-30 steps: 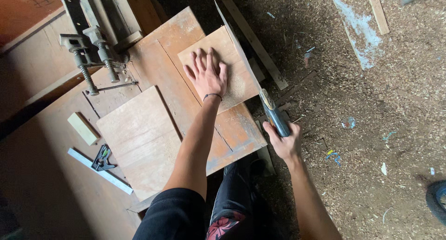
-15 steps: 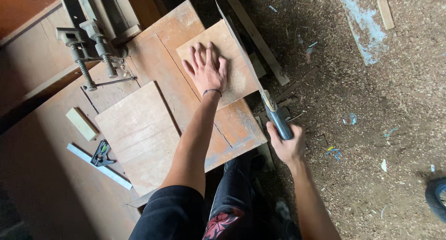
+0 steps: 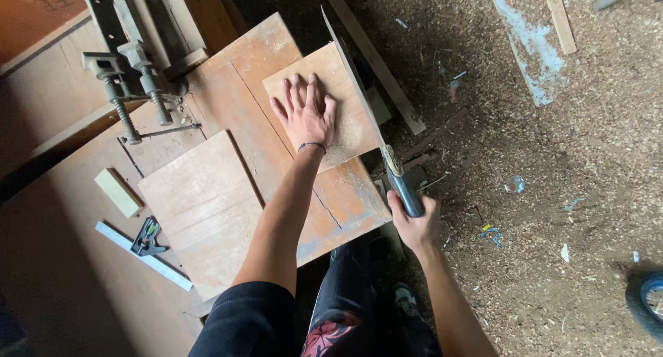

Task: The person uses a hand saw to cut a rectangular piece of wood clamped to a workbench. They hold the wood steady with their left hand while sawing with their right hand, completing the cut and separating the piece.

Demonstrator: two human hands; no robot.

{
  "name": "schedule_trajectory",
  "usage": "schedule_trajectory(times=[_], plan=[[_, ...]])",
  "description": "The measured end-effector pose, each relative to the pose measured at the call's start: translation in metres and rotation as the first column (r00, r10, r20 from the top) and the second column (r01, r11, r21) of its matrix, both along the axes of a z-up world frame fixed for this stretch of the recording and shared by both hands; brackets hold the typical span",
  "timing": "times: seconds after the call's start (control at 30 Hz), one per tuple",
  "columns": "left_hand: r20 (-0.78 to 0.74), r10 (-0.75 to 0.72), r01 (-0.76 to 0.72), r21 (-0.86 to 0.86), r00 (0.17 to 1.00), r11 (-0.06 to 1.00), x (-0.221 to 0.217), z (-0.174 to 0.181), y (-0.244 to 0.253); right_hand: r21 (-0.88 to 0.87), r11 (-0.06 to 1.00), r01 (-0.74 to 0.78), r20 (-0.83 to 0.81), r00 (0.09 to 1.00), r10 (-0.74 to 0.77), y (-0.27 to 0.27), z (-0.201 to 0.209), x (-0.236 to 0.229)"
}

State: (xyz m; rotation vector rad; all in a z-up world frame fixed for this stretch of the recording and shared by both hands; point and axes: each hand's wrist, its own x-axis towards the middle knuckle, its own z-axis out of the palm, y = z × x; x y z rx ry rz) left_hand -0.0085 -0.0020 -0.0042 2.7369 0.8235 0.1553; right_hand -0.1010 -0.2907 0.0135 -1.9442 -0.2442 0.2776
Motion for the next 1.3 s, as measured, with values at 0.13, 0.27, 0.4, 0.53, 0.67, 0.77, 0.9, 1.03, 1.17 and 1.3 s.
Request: schedule_trajectory(times=[0.13, 0.27, 0.4, 0.53, 0.67, 0.77, 0.9, 1.03, 1.17, 1.3], plan=[[0.007, -0.009, 0.009, 0.011, 1.000, 1.000, 0.007, 0.002, 0.001, -0.002, 0.999, 0.041, 0.019, 0.999, -0.041, -0.026, 0.017, -0.050], [0.003, -0.027, 0.027, 0.018, 1.000, 0.999, -0.006, -0.002, 0.001, 0.004, 0.998, 0.069, 0.021, 0.997, -0.069, -0.027, 0.016, -0.052], [0.005, -0.027, 0.027, 0.022, 1.000, 0.999, 0.001, -0.004, 0.001, 0.064, 0.998, 0.014, 0.155, 0.988, -0.023, 0.018, -0.001, 0.011], [0.018, 0.013, -0.014, 0.022, 1.000, 1.000, 0.008, -0.004, 0.000, -0.079, 0.996, 0.047, 0.105, 0.994, -0.038, 0.029, 0.009, 0.030], [0.031, -0.088, 0.088, -0.005, 0.996, 0.996, 0.019, 0.004, 0.006, 0.022, 0.999, 0.041, -0.066, 0.997, -0.040, 0.020, 0.023, 0.018], [-0.015, -0.106, 0.106, -0.012, 0.994, 0.994, 0.007, 0.004, 0.001, -0.038, 0.997, 0.066, 0.042, 0.997, -0.064, 0.015, 0.018, 0.004], [0.017, -0.115, 0.114, 0.028, 0.993, 0.993, 0.009, 0.006, 0.003, -0.035, 0.992, 0.121, 0.064, 0.991, -0.119, 0.024, 0.005, -0.001], [0.031, -0.044, 0.043, 0.016, 0.999, 0.999, 0.009, 0.004, 0.000, 0.035, 0.996, 0.087, 0.076, 0.993, -0.089, 0.032, -0.001, 0.004], [0.000, 0.096, -0.096, 0.005, 0.995, 0.995, 0.014, 0.004, 0.002, -0.130, 0.984, 0.124, 0.232, 0.969, -0.091, 0.039, -0.004, 0.029], [0.043, 0.100, -0.101, 0.017, 0.994, 0.995, 0.013, 0.003, 0.001, 0.022, 0.998, -0.058, 0.105, 0.993, 0.055, 0.028, -0.007, 0.040]])
